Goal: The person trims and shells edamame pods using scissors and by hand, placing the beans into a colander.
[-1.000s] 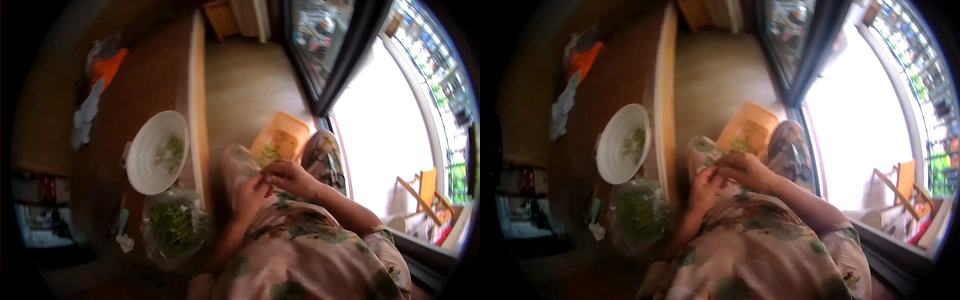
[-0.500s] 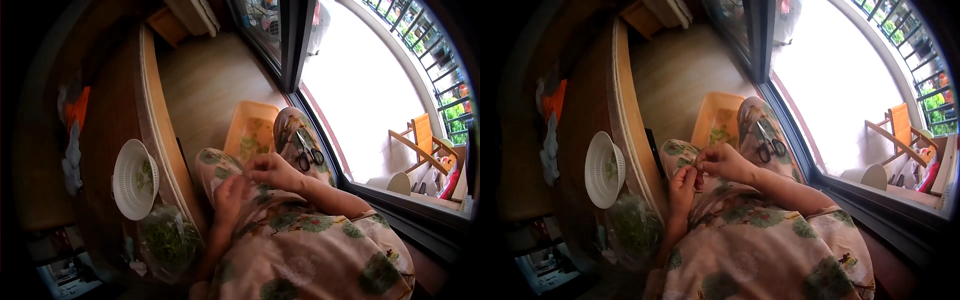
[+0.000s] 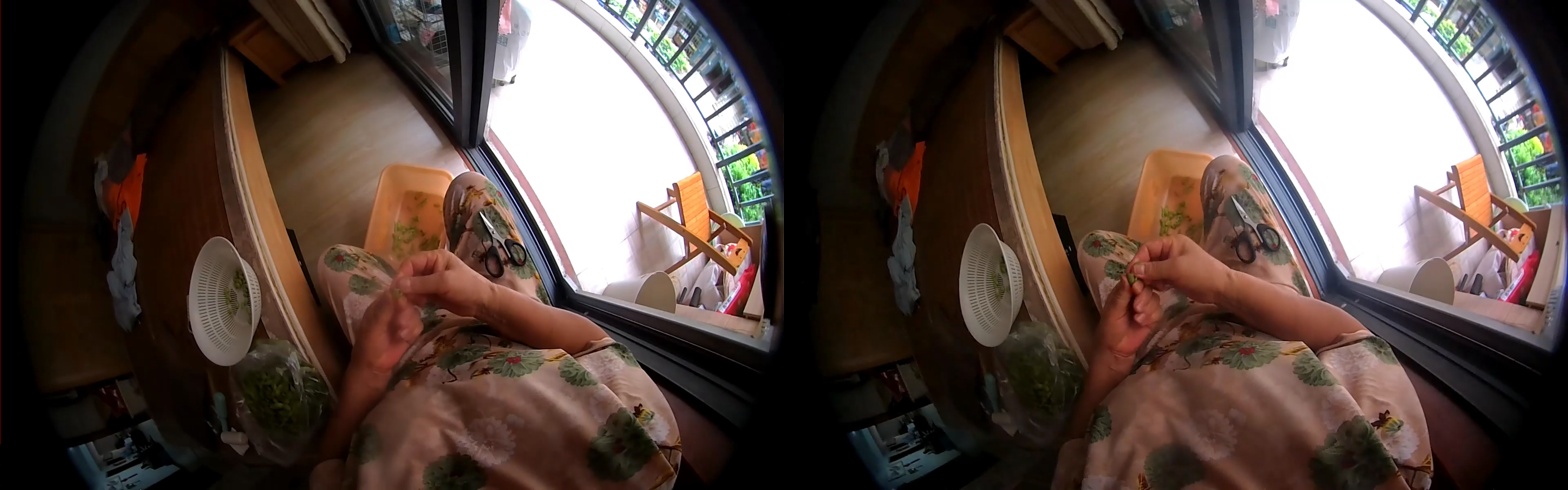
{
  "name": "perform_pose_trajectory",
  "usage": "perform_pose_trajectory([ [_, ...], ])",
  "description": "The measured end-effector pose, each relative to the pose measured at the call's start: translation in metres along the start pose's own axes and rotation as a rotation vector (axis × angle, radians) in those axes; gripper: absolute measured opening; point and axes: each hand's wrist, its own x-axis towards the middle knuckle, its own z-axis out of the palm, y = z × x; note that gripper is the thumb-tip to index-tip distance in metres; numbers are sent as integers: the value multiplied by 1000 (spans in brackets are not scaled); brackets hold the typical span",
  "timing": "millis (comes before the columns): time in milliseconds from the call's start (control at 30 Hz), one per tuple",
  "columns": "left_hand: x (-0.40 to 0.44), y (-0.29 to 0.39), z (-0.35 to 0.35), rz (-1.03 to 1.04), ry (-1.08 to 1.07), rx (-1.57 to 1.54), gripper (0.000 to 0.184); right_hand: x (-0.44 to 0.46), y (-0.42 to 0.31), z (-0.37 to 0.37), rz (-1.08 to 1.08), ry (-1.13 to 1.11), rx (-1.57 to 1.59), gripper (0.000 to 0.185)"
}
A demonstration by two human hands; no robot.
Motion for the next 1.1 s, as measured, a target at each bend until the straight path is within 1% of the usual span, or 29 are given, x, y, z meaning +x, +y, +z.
perform_pose_trajectory([
  [67,0,-2,10,136,140,243,25,1,3,-4,-27,-9,-24,7],
  [167,2,2,17,326,289,684,16,0,-1,-1,-74,78,-111,5],
  [267,2,3,5,446,283,1134,18,0,3,4,-107,172,-162,7],
  [367,1,7,10,483,335,1225,18,1,7,7,-137,208,-232,8],
  [467,2,5,16,515,384,1291,19,1,8,4,-107,194,-246,8],
  [567,3,6,14,498,389,1359,18,2,12,6,-130,218,-234,8],
  [667,5,1,8,541,346,1295,19,1,11,13,-163,250,-234,9],
  [767,5,2,8,499,304,1258,23,1,9,16,-160,247,-230,9],
  [867,4,2,11,433,362,1028,26,-1,6,17,-149,218,-206,9],
  [967,3,8,14,346,351,827,26,-4,0,18,-142,187,-199,9],
  [1100,3,9,6,292,364,786,27,-3,0,14,-119,175,-224,8],
])
